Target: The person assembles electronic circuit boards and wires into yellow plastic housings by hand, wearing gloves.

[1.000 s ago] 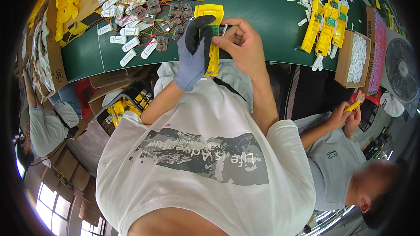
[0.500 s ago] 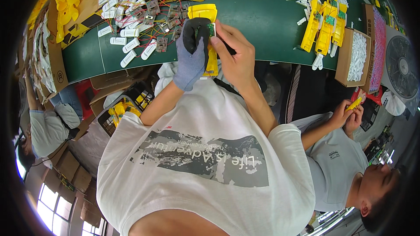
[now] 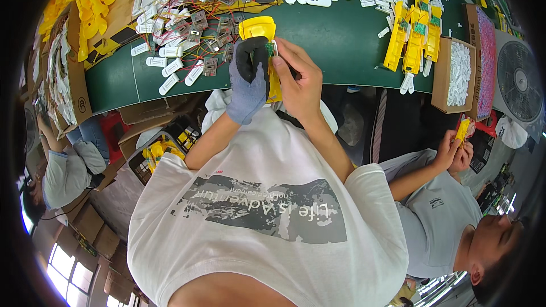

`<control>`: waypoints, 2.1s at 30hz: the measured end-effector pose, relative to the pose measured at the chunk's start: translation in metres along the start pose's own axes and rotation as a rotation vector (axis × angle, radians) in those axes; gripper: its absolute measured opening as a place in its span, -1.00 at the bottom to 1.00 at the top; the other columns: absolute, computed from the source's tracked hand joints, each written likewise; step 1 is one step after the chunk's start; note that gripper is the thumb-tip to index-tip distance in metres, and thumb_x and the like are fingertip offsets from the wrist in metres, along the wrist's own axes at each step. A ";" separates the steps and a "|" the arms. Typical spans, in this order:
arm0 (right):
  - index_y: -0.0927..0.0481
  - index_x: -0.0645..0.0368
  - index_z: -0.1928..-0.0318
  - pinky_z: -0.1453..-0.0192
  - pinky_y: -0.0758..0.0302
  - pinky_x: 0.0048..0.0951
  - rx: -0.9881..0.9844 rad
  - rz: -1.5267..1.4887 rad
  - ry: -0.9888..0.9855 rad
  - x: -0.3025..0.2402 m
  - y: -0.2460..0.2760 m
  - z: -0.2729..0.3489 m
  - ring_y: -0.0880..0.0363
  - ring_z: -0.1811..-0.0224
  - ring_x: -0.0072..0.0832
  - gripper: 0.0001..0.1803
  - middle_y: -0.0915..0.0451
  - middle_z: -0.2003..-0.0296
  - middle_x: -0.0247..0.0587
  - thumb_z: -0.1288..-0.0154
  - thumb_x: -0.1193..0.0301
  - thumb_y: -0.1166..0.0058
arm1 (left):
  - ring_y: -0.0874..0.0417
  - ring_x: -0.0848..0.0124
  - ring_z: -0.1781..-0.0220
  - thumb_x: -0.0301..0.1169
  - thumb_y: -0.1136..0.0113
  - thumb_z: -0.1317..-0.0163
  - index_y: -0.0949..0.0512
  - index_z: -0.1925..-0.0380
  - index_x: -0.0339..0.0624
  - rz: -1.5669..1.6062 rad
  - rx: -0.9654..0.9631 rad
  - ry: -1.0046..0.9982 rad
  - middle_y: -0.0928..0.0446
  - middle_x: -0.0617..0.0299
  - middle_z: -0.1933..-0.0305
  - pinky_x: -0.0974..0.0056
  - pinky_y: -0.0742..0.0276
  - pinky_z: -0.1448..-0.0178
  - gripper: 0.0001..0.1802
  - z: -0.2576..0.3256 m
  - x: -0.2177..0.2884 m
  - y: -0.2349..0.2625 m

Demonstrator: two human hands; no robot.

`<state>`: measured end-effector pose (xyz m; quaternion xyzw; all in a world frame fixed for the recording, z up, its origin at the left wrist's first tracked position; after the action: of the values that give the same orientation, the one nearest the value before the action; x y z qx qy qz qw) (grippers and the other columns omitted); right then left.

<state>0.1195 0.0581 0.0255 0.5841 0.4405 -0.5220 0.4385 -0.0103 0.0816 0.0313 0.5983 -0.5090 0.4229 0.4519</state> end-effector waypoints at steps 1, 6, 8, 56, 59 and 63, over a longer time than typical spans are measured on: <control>-0.53 0.31 0.01 -0.08 -0.37 -0.53 0.000 0.029 0.013 0.001 0.001 -0.001 -0.52 0.02 -0.43 -0.70 -0.55 0.04 -0.08 -0.23 0.57 -0.02 | -0.50 0.30 0.33 -0.60 0.00 -0.16 -0.43 0.22 -0.25 -0.025 -0.018 0.000 -0.45 0.08 0.31 0.29 -0.42 0.24 -0.82 0.000 -0.001 -0.002; -0.53 0.33 0.03 -0.07 -0.38 -0.52 -0.028 0.130 0.057 -0.008 0.001 -0.003 -0.54 0.04 -0.39 -0.71 -0.54 0.05 -0.06 -0.22 0.57 -0.03 | -0.49 0.15 0.28 -0.61 -0.02 -0.06 -0.42 0.19 -0.25 -0.054 -0.041 -0.050 -0.43 0.01 0.26 0.21 -0.43 0.20 -0.74 0.000 -0.004 -0.005; -0.52 0.38 0.04 -0.07 -0.39 -0.49 -0.049 0.245 0.183 -0.023 -0.005 -0.001 -0.54 0.04 -0.35 -0.70 -0.53 0.04 -0.01 -0.20 0.58 -0.03 | -0.47 0.04 0.23 -0.59 -0.05 0.02 -0.42 0.17 -0.25 -0.029 -0.101 -0.042 -0.41 -0.05 0.24 0.16 -0.42 0.17 -0.68 0.000 -0.004 -0.004; -0.57 0.17 0.15 0.11 -0.43 -0.31 -0.029 0.590 0.332 -0.051 -0.018 -0.095 -0.50 0.19 -0.23 -0.73 -0.52 0.26 -0.16 -0.09 0.40 -0.15 | -0.57 0.13 0.09 -0.23 -0.10 -0.14 -0.42 0.01 -0.29 -0.883 -0.155 -0.384 -0.54 -0.02 0.11 0.18 -0.47 -0.03 -0.54 -0.330 0.016 0.156; -0.55 0.14 0.11 0.15 -0.44 -0.30 -0.099 0.669 0.303 -0.048 -0.033 -0.101 -0.51 0.22 -0.24 -0.67 -0.53 0.28 -0.18 -0.07 0.34 -0.16 | -0.61 0.26 0.39 -0.28 -0.04 -0.26 -0.32 0.06 -0.22 0.099 -0.116 0.004 -0.52 0.04 0.25 0.21 -0.57 0.29 -0.67 -0.291 0.040 0.175; -0.50 0.08 0.04 0.20 -0.46 -0.28 -0.180 0.890 0.336 -0.049 -0.063 -0.110 -0.52 0.27 -0.22 -0.59 -0.50 0.34 -0.16 -0.05 0.30 -0.18 | -0.56 0.27 0.41 -0.11 0.11 -0.32 -0.28 0.01 -0.14 0.464 -0.034 0.096 -0.49 0.06 0.31 0.24 -0.54 0.37 -0.61 -0.211 0.038 0.195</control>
<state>0.0796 0.1766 0.0785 0.7519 0.2561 -0.1420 0.5906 -0.2085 0.2640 0.1390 0.4369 -0.6176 0.5348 0.3764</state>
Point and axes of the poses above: each hand's wrist, its own z-axis away from the middle knuckle, its own y-axis out of the back of the hand, x = y × z, the point moved 10 cm from there along -z, towards the middle knuckle
